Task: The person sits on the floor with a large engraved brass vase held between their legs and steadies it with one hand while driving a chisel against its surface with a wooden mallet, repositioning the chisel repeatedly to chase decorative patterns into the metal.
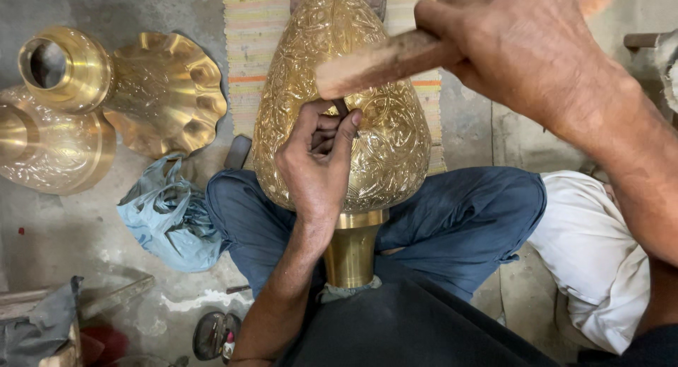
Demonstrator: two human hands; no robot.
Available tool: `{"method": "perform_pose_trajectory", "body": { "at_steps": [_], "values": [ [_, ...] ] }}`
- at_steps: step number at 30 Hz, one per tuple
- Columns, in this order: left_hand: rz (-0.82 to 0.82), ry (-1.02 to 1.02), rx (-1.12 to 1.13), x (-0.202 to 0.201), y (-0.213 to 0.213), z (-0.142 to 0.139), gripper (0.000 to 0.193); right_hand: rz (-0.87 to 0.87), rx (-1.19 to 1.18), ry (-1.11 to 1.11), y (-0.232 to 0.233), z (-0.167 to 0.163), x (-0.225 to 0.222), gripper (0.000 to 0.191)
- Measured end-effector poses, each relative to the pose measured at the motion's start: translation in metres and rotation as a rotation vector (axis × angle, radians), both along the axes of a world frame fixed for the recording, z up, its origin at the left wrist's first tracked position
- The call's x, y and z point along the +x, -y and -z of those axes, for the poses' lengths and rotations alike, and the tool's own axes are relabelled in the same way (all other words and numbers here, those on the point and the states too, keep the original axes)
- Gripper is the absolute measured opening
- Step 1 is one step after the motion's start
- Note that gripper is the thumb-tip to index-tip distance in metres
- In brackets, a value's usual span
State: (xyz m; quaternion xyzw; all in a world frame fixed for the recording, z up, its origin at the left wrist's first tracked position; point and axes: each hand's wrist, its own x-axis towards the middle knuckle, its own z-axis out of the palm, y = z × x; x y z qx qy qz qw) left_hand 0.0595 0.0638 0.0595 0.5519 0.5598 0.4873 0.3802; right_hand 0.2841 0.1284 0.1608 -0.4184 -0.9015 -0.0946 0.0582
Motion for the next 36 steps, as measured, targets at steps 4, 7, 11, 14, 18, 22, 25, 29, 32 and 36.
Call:
{"method": "perform_pose_trajectory", "body": {
  "at_steps": [4,7,11,14,18,22,25,29,32,36],
  "values": [
    [-0.002,-0.034,-0.001,-0.001,0.000,0.001,0.021,0.248,-0.206,-0.173,0.003,0.004,-0.001,0.023],
    [0.013,-0.021,0.008,-0.001,-0.001,0.002,0.024,0.072,0.012,-0.015,0.003,0.008,0.001,0.025],
    [0.007,-0.044,-0.005,-0.001,-0.002,0.003,0.025,0.142,-0.120,-0.004,0.003,0.012,0.000,0.027],
    [0.023,-0.019,-0.003,-0.002,-0.002,0.003,0.023,0.115,-0.054,-0.017,0.004,0.012,-0.001,0.026],
    [0.015,-0.045,-0.007,-0.003,-0.002,0.003,0.025,0.183,-0.246,-0.197,0.004,0.009,-0.001,0.039],
    [0.033,-0.012,0.002,-0.003,-0.002,0.004,0.025,0.137,-0.125,-0.085,0.004,0.006,-0.002,0.024],
    [0.044,-0.006,-0.012,-0.004,-0.002,0.005,0.022,0.242,-0.263,-0.191,0.005,0.006,-0.004,0.023],
    [0.050,0.023,0.003,-0.004,-0.003,0.005,0.029,0.166,-0.110,-0.117,0.007,0.006,-0.004,0.030],
    [0.051,-0.021,-0.002,-0.005,-0.003,0.005,0.026,0.128,-0.082,0.019,0.006,0.008,-0.005,0.030],
    [0.061,-0.034,-0.006,-0.006,-0.004,0.005,0.022,0.114,-0.047,0.003,0.003,0.009,-0.002,0.026]
  ]
}}
